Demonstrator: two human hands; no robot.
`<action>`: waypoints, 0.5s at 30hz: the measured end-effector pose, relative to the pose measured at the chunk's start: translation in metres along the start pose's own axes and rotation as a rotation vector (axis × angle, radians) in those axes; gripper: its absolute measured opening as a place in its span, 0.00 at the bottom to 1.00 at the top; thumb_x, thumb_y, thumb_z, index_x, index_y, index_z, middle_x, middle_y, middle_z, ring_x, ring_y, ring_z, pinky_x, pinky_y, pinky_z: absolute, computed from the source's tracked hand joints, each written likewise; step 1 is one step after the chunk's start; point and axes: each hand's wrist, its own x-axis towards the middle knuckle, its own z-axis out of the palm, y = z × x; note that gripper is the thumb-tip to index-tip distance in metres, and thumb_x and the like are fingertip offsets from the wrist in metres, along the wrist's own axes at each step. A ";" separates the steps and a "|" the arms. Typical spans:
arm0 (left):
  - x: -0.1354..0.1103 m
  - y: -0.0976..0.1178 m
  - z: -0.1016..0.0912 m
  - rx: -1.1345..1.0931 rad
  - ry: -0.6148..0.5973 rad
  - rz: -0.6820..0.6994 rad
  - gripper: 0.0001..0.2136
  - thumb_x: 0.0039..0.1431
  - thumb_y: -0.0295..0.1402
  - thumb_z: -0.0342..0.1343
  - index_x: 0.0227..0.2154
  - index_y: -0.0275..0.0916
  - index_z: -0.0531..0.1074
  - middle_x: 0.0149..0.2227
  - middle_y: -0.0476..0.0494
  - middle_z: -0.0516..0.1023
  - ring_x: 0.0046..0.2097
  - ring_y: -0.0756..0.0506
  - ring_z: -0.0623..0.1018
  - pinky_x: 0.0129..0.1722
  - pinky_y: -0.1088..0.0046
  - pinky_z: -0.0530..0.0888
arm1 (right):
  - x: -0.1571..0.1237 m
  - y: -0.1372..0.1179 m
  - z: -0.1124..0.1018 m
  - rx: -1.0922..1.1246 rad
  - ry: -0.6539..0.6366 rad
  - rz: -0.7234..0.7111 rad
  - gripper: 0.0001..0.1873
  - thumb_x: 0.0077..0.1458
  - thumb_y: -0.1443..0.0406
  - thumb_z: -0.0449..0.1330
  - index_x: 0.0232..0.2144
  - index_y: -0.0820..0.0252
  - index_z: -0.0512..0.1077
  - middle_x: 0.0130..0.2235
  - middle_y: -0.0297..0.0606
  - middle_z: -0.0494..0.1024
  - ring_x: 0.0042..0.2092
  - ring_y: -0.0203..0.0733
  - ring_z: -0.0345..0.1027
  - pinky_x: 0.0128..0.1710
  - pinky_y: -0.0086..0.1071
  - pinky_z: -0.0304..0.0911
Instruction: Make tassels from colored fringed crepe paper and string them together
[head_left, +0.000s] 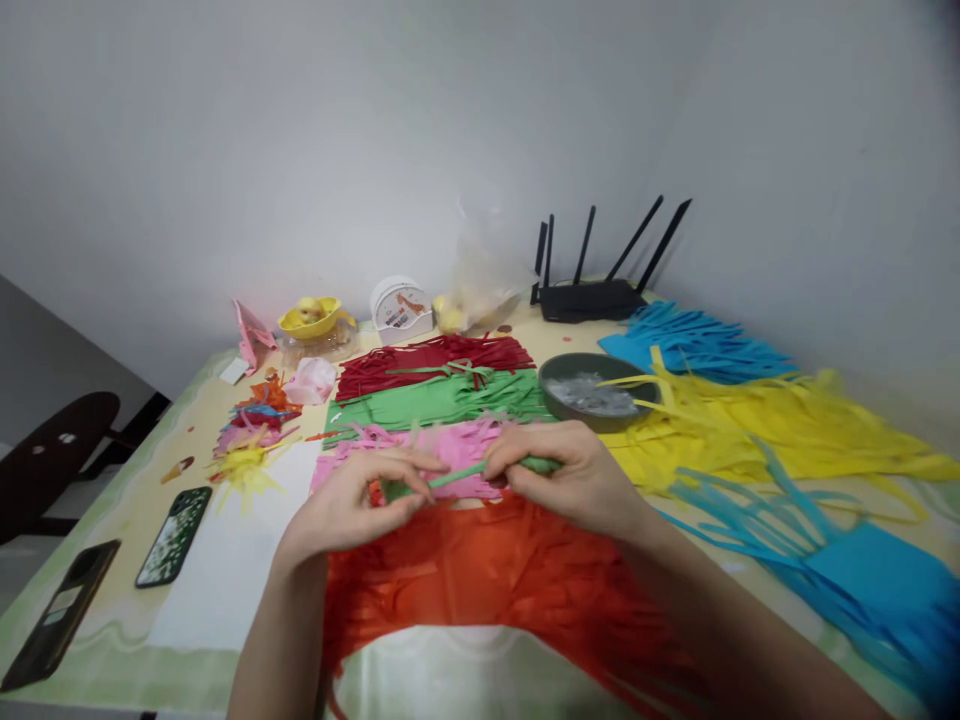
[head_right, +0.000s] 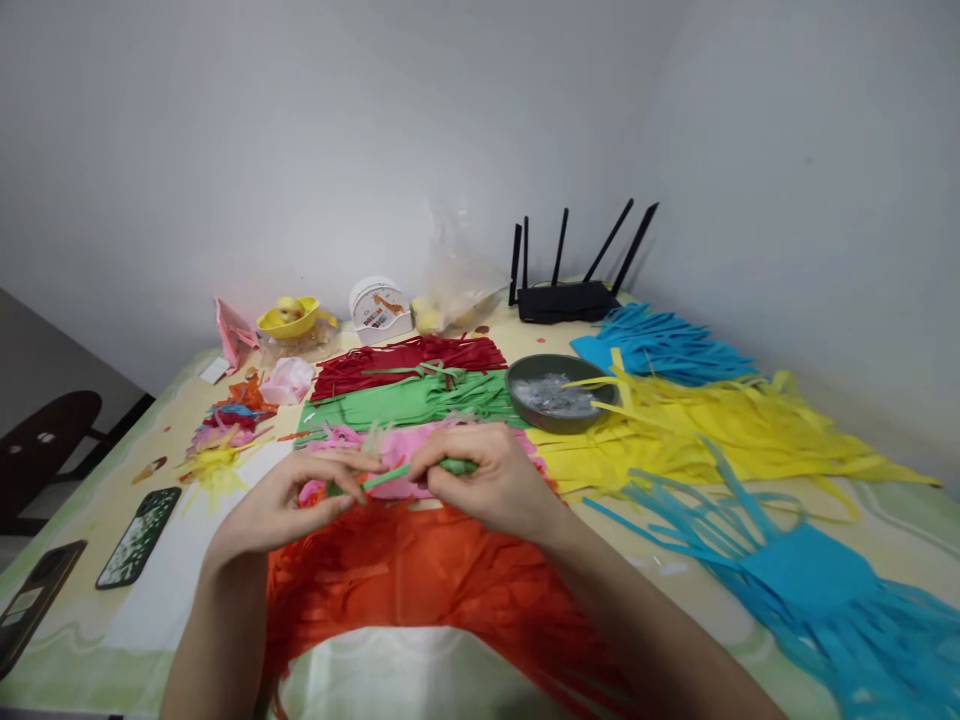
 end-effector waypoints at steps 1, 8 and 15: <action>0.001 0.001 0.001 0.012 0.010 -0.013 0.06 0.55 0.27 0.57 0.33 0.37 0.79 0.45 0.40 0.80 0.49 0.43 0.76 0.51 0.69 0.69 | 0.000 -0.002 0.000 -0.032 -0.029 -0.044 0.13 0.47 0.75 0.53 0.25 0.60 0.76 0.26 0.34 0.79 0.28 0.34 0.73 0.30 0.25 0.66; 0.009 -0.002 0.019 -0.086 -0.073 -0.115 0.10 0.60 0.34 0.53 0.33 0.38 0.79 0.30 0.42 0.82 0.32 0.46 0.78 0.32 0.74 0.72 | -0.003 -0.005 0.002 -0.094 -0.141 -0.175 0.13 0.50 0.76 0.54 0.28 0.58 0.75 0.28 0.34 0.80 0.31 0.34 0.74 0.33 0.25 0.67; 0.009 -0.015 0.020 0.469 0.245 0.236 0.08 0.61 0.29 0.52 0.35 0.42 0.77 0.32 0.46 0.82 0.35 0.47 0.79 0.56 0.59 0.64 | -0.005 -0.012 -0.006 -0.203 -0.201 -0.133 0.13 0.53 0.72 0.57 0.40 0.57 0.76 0.37 0.37 0.81 0.39 0.37 0.75 0.40 0.28 0.67</action>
